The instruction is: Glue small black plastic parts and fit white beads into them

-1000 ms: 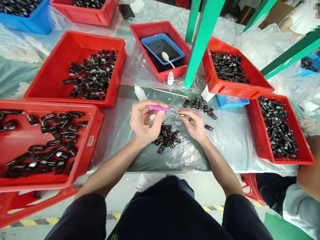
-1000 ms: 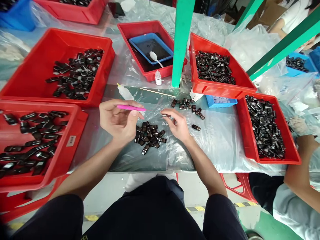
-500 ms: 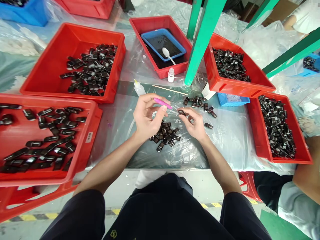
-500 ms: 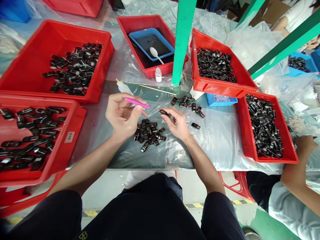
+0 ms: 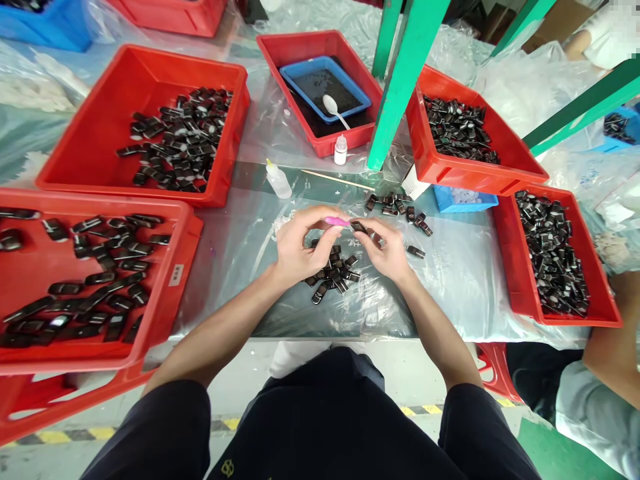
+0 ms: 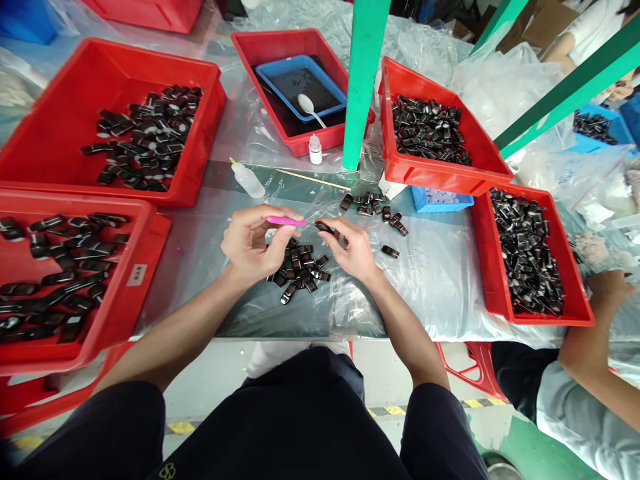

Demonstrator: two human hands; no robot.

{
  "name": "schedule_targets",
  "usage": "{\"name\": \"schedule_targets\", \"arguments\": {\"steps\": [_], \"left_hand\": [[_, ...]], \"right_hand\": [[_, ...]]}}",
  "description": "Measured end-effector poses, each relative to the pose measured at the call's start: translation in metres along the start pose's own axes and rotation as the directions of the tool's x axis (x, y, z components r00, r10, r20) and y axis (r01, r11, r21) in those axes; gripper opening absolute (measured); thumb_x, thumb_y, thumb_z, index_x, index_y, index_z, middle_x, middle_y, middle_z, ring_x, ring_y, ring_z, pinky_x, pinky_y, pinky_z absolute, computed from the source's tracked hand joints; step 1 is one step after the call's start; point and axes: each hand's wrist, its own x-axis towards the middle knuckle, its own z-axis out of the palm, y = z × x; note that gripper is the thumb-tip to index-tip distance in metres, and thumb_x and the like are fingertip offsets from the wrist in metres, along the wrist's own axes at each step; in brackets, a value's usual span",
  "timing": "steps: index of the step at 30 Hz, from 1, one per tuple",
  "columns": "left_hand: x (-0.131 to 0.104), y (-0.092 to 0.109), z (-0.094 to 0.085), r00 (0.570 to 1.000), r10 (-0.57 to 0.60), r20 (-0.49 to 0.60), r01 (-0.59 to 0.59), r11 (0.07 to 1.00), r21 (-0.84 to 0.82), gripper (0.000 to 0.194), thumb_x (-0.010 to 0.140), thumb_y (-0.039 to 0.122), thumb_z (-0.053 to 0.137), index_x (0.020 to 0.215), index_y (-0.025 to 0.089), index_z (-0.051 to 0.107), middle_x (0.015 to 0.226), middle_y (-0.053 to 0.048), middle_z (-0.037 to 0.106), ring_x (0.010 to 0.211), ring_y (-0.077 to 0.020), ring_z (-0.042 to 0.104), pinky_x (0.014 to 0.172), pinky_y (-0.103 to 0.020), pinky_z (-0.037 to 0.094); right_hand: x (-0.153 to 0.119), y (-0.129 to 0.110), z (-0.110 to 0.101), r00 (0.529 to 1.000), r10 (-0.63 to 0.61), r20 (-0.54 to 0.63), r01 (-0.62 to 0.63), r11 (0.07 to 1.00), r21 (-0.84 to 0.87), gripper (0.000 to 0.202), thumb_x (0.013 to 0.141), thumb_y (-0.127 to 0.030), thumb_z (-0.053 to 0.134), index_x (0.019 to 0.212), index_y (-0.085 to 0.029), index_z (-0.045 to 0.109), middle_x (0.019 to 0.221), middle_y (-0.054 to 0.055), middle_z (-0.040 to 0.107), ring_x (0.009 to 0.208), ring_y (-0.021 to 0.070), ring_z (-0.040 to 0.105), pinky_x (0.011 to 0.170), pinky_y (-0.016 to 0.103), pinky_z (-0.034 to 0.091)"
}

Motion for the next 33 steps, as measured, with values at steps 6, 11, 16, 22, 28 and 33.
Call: {"name": "schedule_targets", "arguments": {"steps": [6,11,16,22,28,33], "left_hand": [[0.001,0.0,-0.002,0.993,0.113,0.026,-0.115,0.992,0.049,0.031,0.099,0.012,0.07,0.126,0.024,0.067,0.106,-0.005,0.083,0.096,-0.0189,0.083,0.08,-0.033,0.071],[0.001,-0.001,-0.001,0.995,0.09,-0.035,-0.088,0.993,0.076,0.016,0.102,0.022,0.07,0.117,0.025,0.066,0.102,-0.003,0.082,0.092,-0.018,0.082,0.076,-0.034,0.072],[0.01,-0.001,-0.001,0.963,-0.116,-0.242,0.104,0.992,-0.065,0.026,0.101,0.037,0.074,0.12,0.028,0.06,0.099,-0.001,0.077,0.085,-0.0164,0.078,0.063,-0.029,0.068],[0.015,-0.012,-0.005,0.938,-0.224,-0.263,0.193,0.971,-0.138,0.033,0.098,0.046,0.077,0.122,0.032,0.057,0.102,-0.001,0.073,0.091,-0.0177,0.078,0.07,-0.032,0.069],[0.012,-0.014,-0.002,0.968,-0.174,-0.179,0.165,0.984,-0.067,0.026,0.099,0.038,0.076,0.118,0.028,0.061,0.099,-0.001,0.075,0.082,-0.0144,0.076,0.064,-0.027,0.066],[0.009,-0.016,-0.001,0.963,-0.239,-0.127,0.239,0.971,-0.017,0.027,0.096,0.041,0.078,0.111,0.025,0.062,0.096,-0.001,0.075,0.084,-0.0132,0.075,0.068,-0.025,0.065]], "right_hand": [[0.0,0.001,0.001,1.0,0.022,-0.015,-0.022,1.0,-0.002,0.023,0.104,-0.037,0.067,0.114,-0.021,0.08,0.104,0.006,0.081,0.073,0.0153,0.063,0.066,0.029,0.051],[0.0,0.005,0.001,0.997,0.07,-0.024,-0.07,0.997,-0.02,0.026,0.103,-0.042,0.068,0.115,-0.022,0.08,0.099,0.005,0.08,0.072,0.015,0.062,0.065,0.029,0.05],[0.001,0.005,0.002,0.992,0.12,-0.028,-0.12,0.992,0.029,0.028,0.103,-0.043,0.067,0.116,-0.023,0.08,0.104,0.005,0.082,0.076,0.0152,0.066,0.06,0.028,0.048],[0.002,0.002,0.0,0.991,0.131,-0.01,-0.13,0.99,0.047,0.024,0.103,-0.039,0.066,0.116,-0.024,0.08,0.114,0.007,0.082,0.087,0.0169,0.07,0.062,0.026,0.049],[0.003,0.001,-0.004,0.991,0.126,-0.036,-0.124,0.991,0.058,0.022,0.104,-0.033,0.062,0.114,-0.026,0.08,0.122,0.007,0.079,0.11,0.0214,0.072,0.068,0.029,0.053],[0.004,0.001,-0.004,0.991,0.133,-0.026,-0.129,0.984,0.121,0.021,0.103,-0.033,0.063,0.114,-0.026,0.08,0.124,0.007,0.079,0.112,0.0223,0.073,0.064,0.03,0.052]]}}
